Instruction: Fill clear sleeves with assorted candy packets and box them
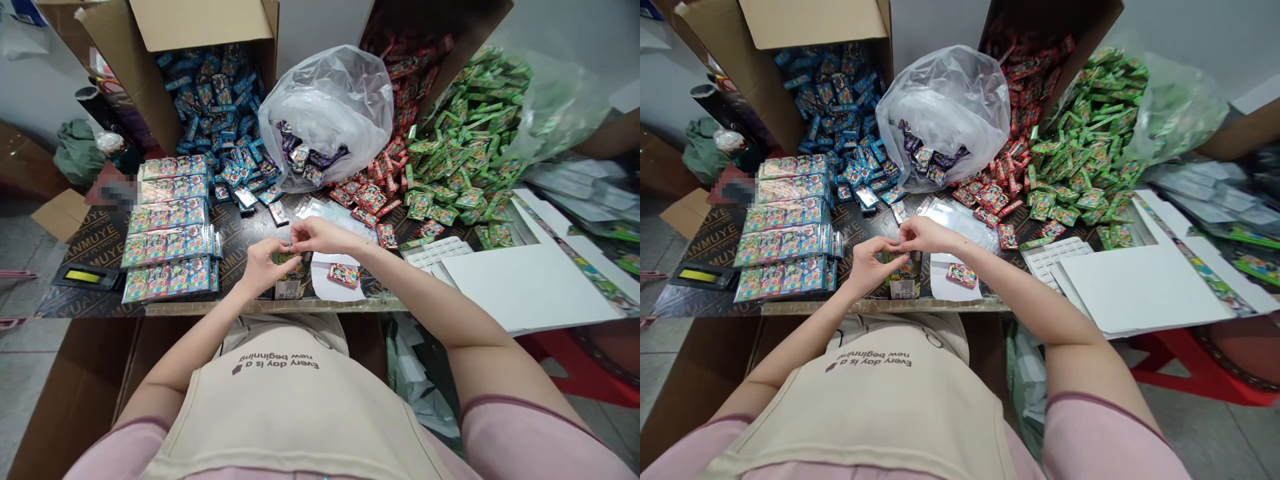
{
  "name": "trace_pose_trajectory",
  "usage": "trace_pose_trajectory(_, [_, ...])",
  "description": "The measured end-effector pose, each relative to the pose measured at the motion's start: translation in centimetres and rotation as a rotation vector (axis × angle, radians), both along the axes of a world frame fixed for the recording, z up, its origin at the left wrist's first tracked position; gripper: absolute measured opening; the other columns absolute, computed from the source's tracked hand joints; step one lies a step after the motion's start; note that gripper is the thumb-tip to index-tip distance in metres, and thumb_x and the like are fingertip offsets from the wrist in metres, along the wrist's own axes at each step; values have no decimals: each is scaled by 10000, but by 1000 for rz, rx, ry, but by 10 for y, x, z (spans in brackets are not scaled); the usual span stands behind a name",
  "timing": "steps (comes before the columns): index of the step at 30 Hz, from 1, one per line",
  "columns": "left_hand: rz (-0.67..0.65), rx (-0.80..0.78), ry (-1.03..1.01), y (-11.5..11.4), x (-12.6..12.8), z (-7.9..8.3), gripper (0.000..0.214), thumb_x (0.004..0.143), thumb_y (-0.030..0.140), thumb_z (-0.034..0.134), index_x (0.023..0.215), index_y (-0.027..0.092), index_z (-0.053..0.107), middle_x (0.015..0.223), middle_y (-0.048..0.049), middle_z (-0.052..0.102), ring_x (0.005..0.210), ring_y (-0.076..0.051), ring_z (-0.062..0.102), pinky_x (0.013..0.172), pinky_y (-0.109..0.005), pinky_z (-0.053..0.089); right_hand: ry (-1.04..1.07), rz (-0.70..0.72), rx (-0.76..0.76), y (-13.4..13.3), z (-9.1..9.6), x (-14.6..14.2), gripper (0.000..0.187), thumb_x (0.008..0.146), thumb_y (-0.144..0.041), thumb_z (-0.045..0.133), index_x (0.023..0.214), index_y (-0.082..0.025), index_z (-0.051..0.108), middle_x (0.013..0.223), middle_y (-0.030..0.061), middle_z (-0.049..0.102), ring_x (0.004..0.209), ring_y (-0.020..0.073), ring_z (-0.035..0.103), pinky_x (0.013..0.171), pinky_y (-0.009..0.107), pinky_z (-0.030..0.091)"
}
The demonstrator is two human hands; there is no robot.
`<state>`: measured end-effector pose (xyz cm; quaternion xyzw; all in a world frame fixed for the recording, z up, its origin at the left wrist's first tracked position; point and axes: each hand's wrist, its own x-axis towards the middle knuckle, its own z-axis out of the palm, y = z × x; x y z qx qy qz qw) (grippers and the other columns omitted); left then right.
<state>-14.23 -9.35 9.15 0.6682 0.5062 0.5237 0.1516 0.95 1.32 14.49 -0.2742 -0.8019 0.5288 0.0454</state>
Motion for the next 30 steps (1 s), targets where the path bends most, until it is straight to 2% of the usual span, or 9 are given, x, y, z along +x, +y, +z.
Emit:
trace_pose_trajectory(5, [48,-31,-45,-1,5,-4,142,743,213,724,674,175,605,733,-26,702,692,-154,661,660,-272,499,141,-206,-356,-8,-18,-1,360,555,-265,753,776,-211,474,571,-62,569,554,116,522,560,233,377])
trace_pose_trajectory(9, [56,-229,-279,-6,10,-18,316,683,278,791,942,179,640,802,-15,699,729,-156,662,679,-265,520,237,-362,-544,-12,-27,8,391,597,-293,739,913,-211,523,631,-42,614,568,116,538,587,246,415])
trace_pose_trajectory(11, [13,-341,-387,-14,12,-25,335,713,308,766,988,169,636,830,-23,711,739,-164,673,684,-275,539,230,-397,-430,-11,-34,24,417,701,-389,691,1053,-214,550,783,12,675,683,146,591,651,273,452])
trace_pose_trajectory(13, [-18,-377,-387,-28,11,-23,212,790,317,690,923,156,654,825,-33,724,740,-174,683,689,-291,554,151,-466,-127,-8,-50,49,456,761,-461,646,1135,-213,564,973,71,685,862,199,613,741,320,471])
trace_pose_trajectory(16, [-31,-222,-175,-60,4,4,166,871,264,587,974,168,676,906,-55,740,829,-185,698,752,-308,567,-153,-501,409,0,-92,89,451,700,-439,715,1047,-157,652,1028,144,656,980,290,580,839,396,442])
trace_pose_trajectory(19, [-31,81,182,-93,-11,44,316,903,162,483,1172,216,639,1108,-71,719,1063,-206,665,923,-364,543,-417,-412,546,7,-135,113,262,735,-385,672,850,-152,698,853,137,647,885,305,585,800,403,434])
trace_pose_trajectory(22, [158,206,464,-118,-38,62,433,877,112,504,1278,252,588,1173,-65,700,1179,-238,610,1009,-424,497,-361,-524,618,4,-146,117,215,806,-357,574,748,-165,652,789,120,638,847,285,584,790,385,434])
trace_pose_trajectory(25, [362,158,585,-136,-76,44,503,829,78,566,1298,260,589,1163,-76,704,1140,-260,630,998,-434,493,-199,-899,729,-8,-129,114,253,881,-358,469,865,-158,621,856,129,651,846,260,594,806,366,443])
trace_pose_trajectory(30, [501,30,621,-144,-128,-24,471,791,136,620,1245,259,641,1142,-100,706,1106,-314,634,976,-489,480,-60,-1298,870,-17,-97,155,366,964,-359,321,1103,-138,579,1035,153,654,963,233,631,848,323,471])
